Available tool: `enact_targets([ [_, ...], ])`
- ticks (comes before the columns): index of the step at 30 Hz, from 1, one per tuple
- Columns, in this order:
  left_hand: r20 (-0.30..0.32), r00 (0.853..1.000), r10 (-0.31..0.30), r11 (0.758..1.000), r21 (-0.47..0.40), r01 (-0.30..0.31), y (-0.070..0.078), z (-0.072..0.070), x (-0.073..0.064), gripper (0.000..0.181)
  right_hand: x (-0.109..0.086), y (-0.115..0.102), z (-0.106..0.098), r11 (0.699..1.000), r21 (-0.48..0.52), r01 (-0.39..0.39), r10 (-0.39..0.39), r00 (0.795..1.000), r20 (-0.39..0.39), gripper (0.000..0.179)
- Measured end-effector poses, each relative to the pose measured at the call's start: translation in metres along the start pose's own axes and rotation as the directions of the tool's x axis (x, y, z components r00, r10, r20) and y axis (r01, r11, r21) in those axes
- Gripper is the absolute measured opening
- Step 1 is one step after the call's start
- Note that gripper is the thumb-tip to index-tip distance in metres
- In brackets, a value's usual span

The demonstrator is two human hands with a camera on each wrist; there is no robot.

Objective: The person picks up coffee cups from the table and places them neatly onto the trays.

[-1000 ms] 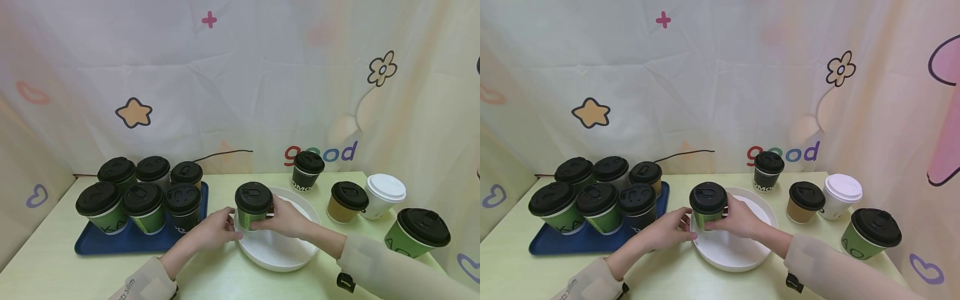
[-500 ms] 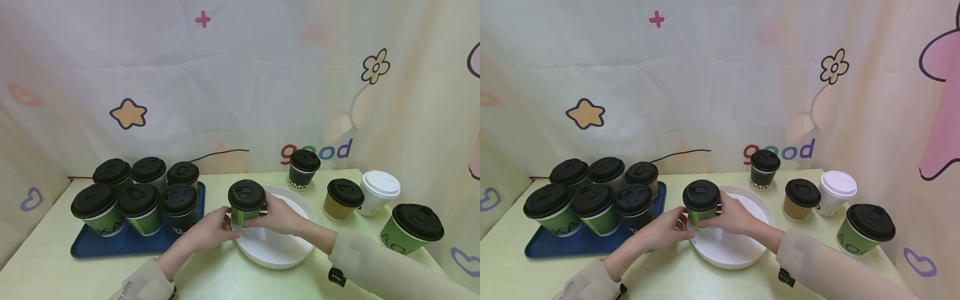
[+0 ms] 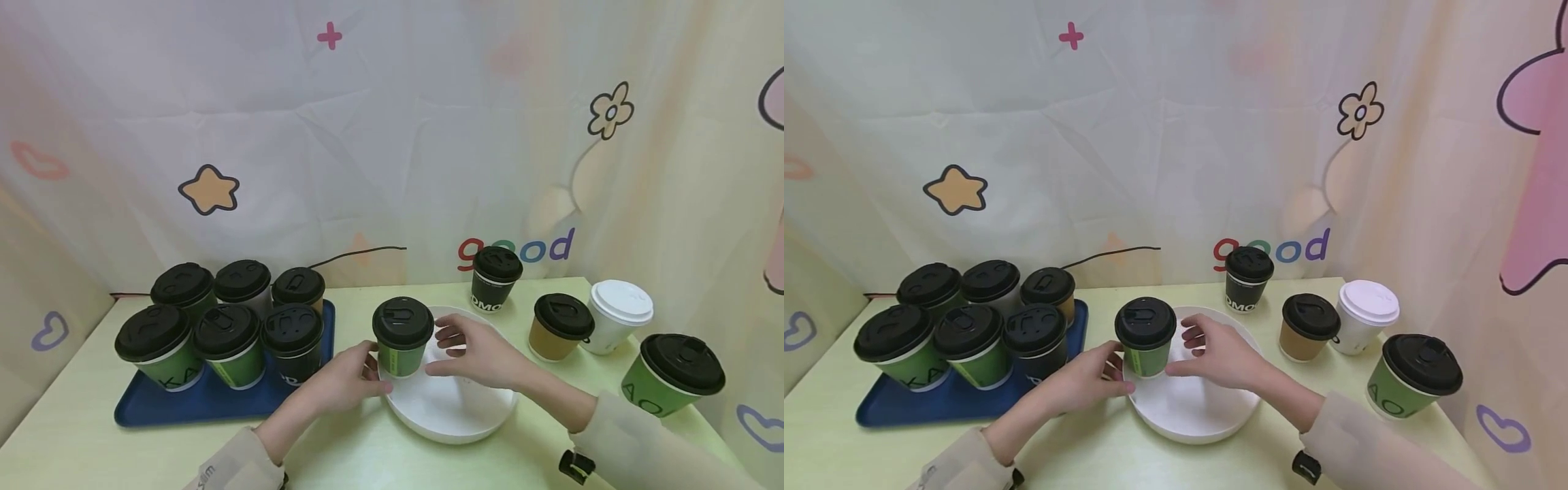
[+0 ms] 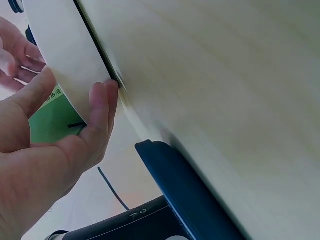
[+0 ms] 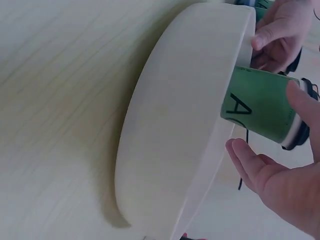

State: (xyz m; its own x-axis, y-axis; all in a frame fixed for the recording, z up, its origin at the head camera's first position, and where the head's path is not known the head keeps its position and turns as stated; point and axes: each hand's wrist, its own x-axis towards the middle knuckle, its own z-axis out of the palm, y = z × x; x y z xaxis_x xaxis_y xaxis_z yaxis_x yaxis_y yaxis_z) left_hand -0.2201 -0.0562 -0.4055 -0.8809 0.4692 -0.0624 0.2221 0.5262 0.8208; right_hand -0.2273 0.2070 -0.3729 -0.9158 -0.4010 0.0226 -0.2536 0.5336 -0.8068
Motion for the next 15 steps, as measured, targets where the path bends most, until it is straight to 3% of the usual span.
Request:
enact_targets([
  [7, -0.001, 1.0, 0.004, 1.0, 0.003, -0.004, -0.001, 0.0, -0.001, 0.067, -0.03, 0.007, -0.014, 0.998, -0.063, 0.011, -0.018, 0.995, -0.101, 0.058],
  [12, -0.001, 1.0, 0.004, 1.0, -0.004, -0.004, -0.001, 0.0, -0.001, 0.068, -0.051, 0.014, -0.021, 0.983, -0.175, 0.059, -0.098, 0.97, -0.223, 0.029],
  [15, 0.0, 1.0, -0.001, 1.0, -0.007, 0.001, -0.001, 0.0, 0.0, 0.069, -0.063, 0.019, -0.026, 0.976, -0.213, 0.04, -0.101, 0.954, -0.283, 0.015],
])
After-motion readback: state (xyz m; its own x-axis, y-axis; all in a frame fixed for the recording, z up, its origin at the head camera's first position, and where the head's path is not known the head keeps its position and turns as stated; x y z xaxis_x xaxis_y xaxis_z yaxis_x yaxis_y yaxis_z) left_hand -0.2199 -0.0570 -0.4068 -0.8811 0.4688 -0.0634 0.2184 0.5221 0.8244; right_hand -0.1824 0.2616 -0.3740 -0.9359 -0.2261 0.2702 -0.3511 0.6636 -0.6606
